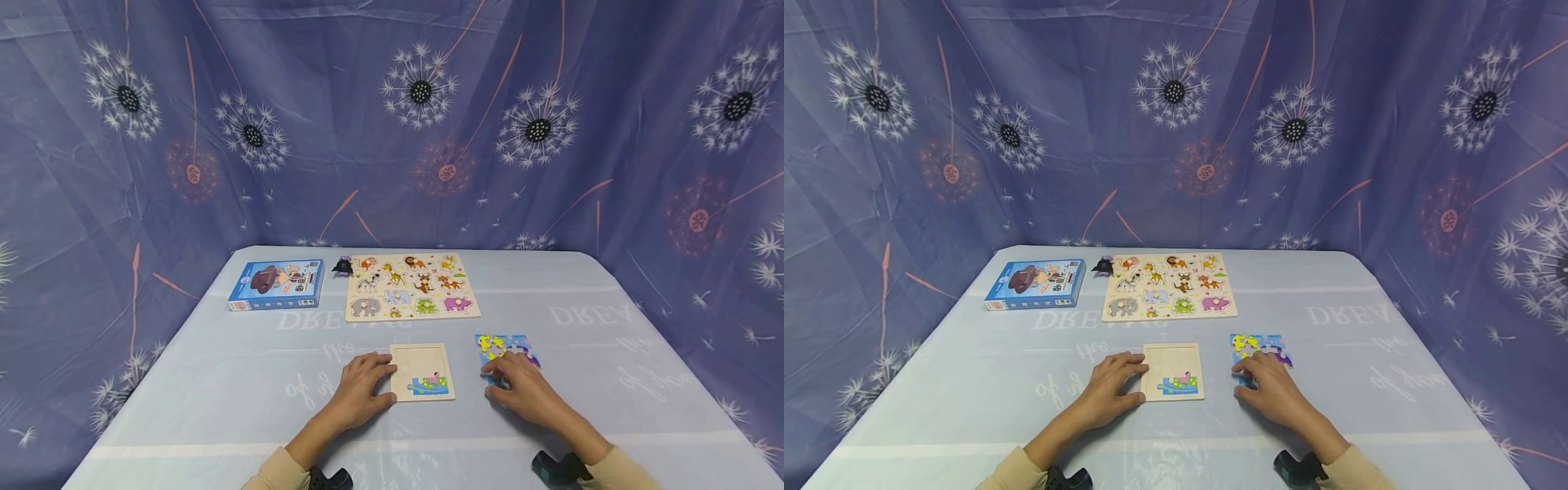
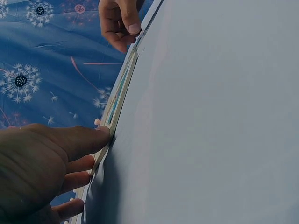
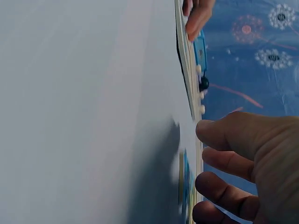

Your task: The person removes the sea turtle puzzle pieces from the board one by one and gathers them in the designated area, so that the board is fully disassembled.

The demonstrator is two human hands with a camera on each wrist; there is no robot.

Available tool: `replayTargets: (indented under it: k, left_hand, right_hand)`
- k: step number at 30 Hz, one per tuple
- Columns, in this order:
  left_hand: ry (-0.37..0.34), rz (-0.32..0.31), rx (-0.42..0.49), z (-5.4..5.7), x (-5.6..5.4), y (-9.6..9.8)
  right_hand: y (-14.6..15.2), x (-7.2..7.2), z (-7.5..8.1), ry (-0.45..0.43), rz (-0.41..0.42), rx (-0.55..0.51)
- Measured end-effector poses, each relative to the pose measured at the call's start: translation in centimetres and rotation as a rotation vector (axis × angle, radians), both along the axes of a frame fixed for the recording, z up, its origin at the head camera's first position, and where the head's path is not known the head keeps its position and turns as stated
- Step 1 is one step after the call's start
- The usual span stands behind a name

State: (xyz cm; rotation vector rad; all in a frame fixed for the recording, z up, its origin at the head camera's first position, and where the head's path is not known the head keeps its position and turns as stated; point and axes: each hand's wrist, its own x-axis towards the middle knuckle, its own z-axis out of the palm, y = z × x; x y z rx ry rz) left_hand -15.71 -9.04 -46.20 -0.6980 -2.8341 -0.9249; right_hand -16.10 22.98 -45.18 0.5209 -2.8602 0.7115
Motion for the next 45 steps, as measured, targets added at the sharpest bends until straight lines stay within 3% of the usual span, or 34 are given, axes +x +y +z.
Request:
replayTargets:
  k: [9,17,26,45]
  left_hand:
    - [0.004,-0.002,-0.005,0.1,0.0,0.1]
    - [0.007,-0.001,-0.001,0.2,0.0,0.1]
    - [0.008,0.001,-0.001,0.3,0.1,0.1]
    - [0.011,0.001,0.004,0.3,0.1,0.0]
  right_hand:
    - [-3.8,-0.4,0.3,0.033,0.135,0.034]
    - [-6.8,-0.9,0.5,0.0,0.198,0.032]
    - [-8.7,-1.1,0.6,-0.03,0.213,0.067]
    - [-9.2,-1.0,0.3,-0.036,0.209,0.078]
